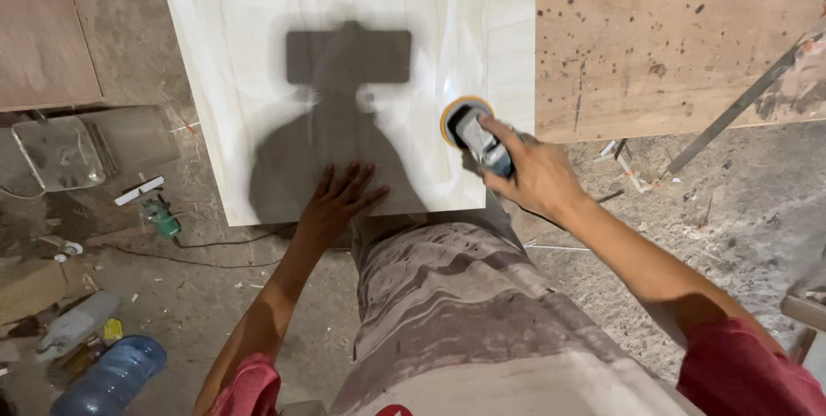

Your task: The person removes a protective plastic film from a white rectangular board and then uses an orbital sander to smooth the surface. The person moves the sander across the board in various patterns to cover the entire area.

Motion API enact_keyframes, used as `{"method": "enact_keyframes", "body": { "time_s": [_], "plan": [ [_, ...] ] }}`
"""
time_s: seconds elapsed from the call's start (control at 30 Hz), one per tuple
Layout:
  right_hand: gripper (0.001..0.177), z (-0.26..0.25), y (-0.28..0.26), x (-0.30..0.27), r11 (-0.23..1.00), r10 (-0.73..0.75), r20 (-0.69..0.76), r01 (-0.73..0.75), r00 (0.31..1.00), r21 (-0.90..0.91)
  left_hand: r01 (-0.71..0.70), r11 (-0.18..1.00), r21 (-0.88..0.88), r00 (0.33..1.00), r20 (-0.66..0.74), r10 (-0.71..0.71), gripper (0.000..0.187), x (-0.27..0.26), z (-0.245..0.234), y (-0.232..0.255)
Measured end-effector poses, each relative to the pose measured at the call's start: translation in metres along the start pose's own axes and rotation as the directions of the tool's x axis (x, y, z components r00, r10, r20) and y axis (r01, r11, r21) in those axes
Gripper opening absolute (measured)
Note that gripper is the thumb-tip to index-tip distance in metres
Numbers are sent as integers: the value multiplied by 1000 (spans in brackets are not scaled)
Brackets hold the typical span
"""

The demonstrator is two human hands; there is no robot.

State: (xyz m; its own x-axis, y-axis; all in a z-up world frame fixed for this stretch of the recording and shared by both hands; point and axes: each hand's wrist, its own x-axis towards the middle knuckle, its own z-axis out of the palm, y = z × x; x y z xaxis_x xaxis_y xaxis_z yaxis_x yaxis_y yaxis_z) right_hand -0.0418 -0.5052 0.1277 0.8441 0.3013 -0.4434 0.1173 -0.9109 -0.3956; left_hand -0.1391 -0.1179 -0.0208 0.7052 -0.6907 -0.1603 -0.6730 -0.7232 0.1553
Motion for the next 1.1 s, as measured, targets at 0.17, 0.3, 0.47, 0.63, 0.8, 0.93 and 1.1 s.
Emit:
{"method": "enact_keyframes", "body": {
  "time_s": [0.17, 0.3, 0.47, 0.63, 0.8, 0.93, 1.1],
  "plan": [
    [78, -47, 10, 89, 994, -102, -161, 107, 982, 19, 22, 1000, 9, 1000, -7, -21, 130, 4, -3, -1],
    [73, -86, 13, 153, 991, -130, -170, 128, 977, -22, -50, 997, 55, 983, -173, 59, 97, 8, -25, -3],
    [70, -103, 40, 181, 969, -242, -297, 243, 924, -34, -55, 999, -4, 983, -176, 53, 103, 8, -25, -4],
    [74, -77, 19, 103, 995, -91, -129, 95, 987, 25, 0, 1000, 8, 990, -138, 2, 111, 3, -4, -2],
    [76, -67, 7, 84, 999, -43, -33, 43, 999, 9, 52, 999, -12, 994, -96, -53, 109, 5, -1, 1],
    [77, -80, -12, 139, 998, -26, -166, 34, 986, 44, 81, 994, -80, 996, -23, -83, 99, 5, 0, 2],
    [79, -66, -70, 140, 999, -12, -193, 20, 981, 37, 165, 973, -160, 980, -88, -180, 94, 6, 5, 6]
  ]
}}
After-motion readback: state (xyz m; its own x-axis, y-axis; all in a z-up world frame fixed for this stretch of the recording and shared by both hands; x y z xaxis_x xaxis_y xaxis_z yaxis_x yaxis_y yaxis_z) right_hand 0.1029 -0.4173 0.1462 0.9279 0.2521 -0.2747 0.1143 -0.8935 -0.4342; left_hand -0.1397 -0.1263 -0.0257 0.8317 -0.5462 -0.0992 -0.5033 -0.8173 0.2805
